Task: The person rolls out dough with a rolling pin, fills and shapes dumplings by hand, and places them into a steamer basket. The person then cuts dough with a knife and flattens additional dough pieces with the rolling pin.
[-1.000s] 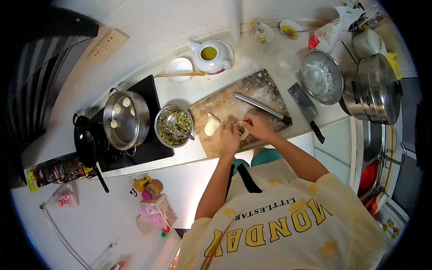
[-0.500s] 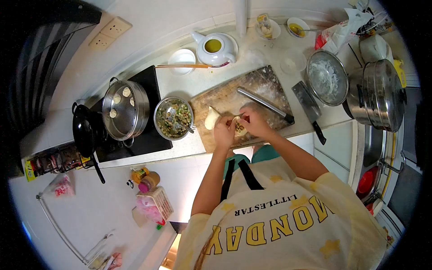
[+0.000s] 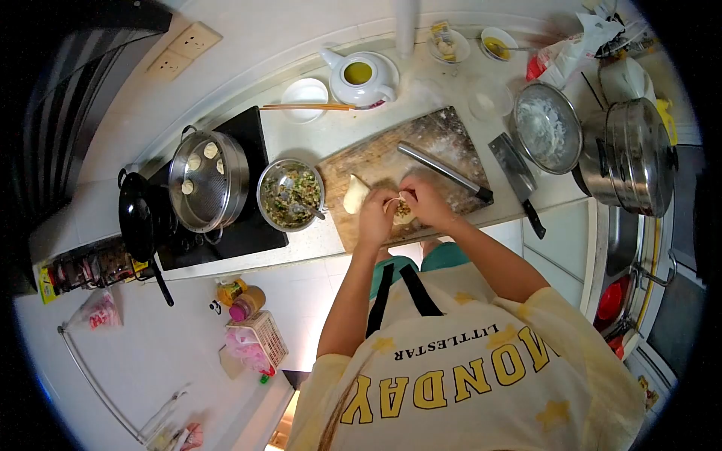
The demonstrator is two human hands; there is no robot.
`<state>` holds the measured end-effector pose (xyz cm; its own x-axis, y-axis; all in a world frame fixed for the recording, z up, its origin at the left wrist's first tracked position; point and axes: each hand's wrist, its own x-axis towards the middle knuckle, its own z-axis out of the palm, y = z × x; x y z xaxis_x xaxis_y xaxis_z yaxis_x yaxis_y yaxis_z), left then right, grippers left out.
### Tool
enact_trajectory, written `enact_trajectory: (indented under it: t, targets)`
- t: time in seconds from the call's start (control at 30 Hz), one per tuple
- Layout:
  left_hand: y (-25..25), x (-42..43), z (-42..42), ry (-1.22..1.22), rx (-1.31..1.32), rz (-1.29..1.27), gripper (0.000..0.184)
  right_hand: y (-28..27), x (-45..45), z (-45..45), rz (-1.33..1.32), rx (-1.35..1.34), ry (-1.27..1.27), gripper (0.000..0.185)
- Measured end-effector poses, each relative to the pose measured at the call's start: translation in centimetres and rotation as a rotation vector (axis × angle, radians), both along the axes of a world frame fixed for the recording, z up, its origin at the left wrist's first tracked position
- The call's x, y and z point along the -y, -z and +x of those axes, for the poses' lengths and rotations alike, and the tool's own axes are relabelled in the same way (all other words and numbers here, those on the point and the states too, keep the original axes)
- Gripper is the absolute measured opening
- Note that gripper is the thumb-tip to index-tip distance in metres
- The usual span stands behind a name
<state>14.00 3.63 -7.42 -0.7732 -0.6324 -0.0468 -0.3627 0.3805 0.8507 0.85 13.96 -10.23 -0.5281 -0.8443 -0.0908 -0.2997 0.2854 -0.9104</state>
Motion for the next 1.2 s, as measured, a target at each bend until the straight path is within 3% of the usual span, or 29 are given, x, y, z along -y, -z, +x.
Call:
enact_trajectory:
  t: [0.07, 0.17, 0.33, 0.47, 0.57, 0.77, 0.83, 0.97, 1.2]
  targets:
    - [-0.1, -0.1, -0.1, -0.002, 0.027, -0.01, 0.01, 0.7, -0.1, -0.1, -0.031, 0.149, 0.065, 0.019]
    - [-1.3, -0.4, -0.7, -0.055, 0.06, 0.037, 0.011, -0.9, -0.1, -1.0, 0.142, 0.097, -0.043, 0.02]
    - [-1.7, -0.7, -1.3, -0.188, 0.092, 0.142, 0.012, -3.0, 0.0, -1.0, 0.115, 0.021, -0.04, 0.016]
    - [-1.7, -0.6, -1.5, -0.188, 0.088, 0.146, 0.015, -3.9, 0.0, -1.4, 0.099, 0.009, -0.116, 0.021]
    - [-1.9, -0.4, -1.6, -0.198, 0.085, 0.165, 0.017, -4.0, 0.4, -1.8, 0.051, -0.176, -0.208, 0.017]
    - [-0.9, -0.1, -0.9, -0.144, 0.031, 0.116, 0.017, -3.4, 0.7, -1.5, -0.009, -0.247, -0.157, 0.011]
    - [-0.5, -0.2, -0.6, -0.128, -0.016, -0.026, 0.016, -3.0, 0.8, -1.3, 0.032, -0.229, -0.091, 0.011]
    - [-1.1, -0.7, 0.1, -0.28, 0.122, 0.107, 0.013, -2.6, 0.6, -0.8, 0.022, 0.006, 0.016, 0.011]
    - [-1.1, -0.9, -0.5, -0.289, 0.107, 0.121, 0.013, -3.8, 1.0, -2.1, 0.114, -0.075, -0.116, 0.02]
